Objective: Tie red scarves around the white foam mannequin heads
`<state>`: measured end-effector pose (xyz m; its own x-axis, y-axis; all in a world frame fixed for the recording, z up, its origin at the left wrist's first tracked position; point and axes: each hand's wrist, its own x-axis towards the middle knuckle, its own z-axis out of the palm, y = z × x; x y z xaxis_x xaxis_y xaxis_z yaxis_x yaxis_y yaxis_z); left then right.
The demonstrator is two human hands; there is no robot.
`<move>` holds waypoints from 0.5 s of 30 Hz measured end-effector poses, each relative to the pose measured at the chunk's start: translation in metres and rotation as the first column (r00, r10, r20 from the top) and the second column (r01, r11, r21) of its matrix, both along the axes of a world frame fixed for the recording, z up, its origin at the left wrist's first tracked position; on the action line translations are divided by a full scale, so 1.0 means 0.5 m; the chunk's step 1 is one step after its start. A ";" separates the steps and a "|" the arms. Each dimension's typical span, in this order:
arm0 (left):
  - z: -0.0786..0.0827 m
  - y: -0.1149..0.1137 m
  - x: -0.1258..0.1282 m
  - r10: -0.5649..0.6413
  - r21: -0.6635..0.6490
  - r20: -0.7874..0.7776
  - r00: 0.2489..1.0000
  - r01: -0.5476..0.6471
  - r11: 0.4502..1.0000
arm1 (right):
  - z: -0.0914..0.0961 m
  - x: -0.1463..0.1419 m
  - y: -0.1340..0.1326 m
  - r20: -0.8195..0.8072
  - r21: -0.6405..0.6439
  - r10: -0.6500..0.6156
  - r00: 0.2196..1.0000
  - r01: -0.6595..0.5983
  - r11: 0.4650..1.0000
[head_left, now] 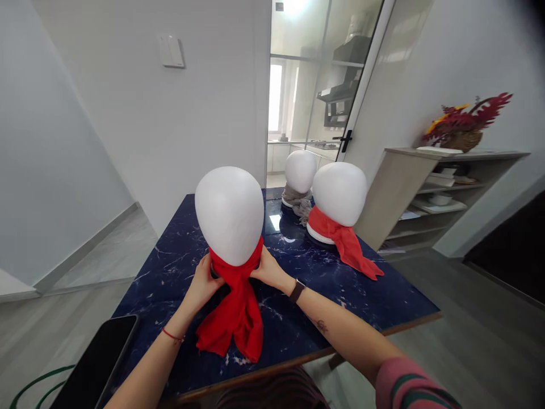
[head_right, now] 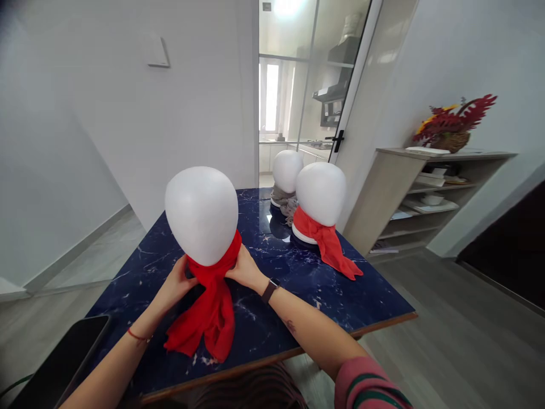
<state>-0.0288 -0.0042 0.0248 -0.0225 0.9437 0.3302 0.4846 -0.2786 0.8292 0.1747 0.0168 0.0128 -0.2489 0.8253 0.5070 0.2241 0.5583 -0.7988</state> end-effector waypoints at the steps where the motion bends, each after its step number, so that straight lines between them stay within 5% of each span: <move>1: 0.003 -0.007 0.013 -0.011 0.026 -0.058 0.998 0.013 1.000 | 0.005 0.015 -0.011 -0.013 -0.008 -0.017 1.000 0.017 1.000; 4: 0.014 -0.037 0.073 -0.052 0.068 -0.166 0.985 0.064 0.996 | 0.011 0.073 -0.058 -0.038 -0.051 -0.090 0.995 0.088 0.995; 11: 0.052 -0.176 0.300 -0.206 0.070 -0.102 0.973 0.213 0.974 | 0.019 0.280 -0.252 -0.063 -0.233 -0.225 0.972 0.205 0.951; 15: 0.102 -0.265 0.428 -0.372 0.094 -0.015 0.928 0.372 0.924 | 0.041 0.443 -0.385 0.062 -0.211 -0.447 0.892 0.449 0.868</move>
<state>0.1852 -0.1367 0.0759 0.3229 0.8495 0.4173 0.3286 -0.5141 0.7923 0.3964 -0.1758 0.0332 0.1693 0.9372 0.3051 0.4186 0.2119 -0.8831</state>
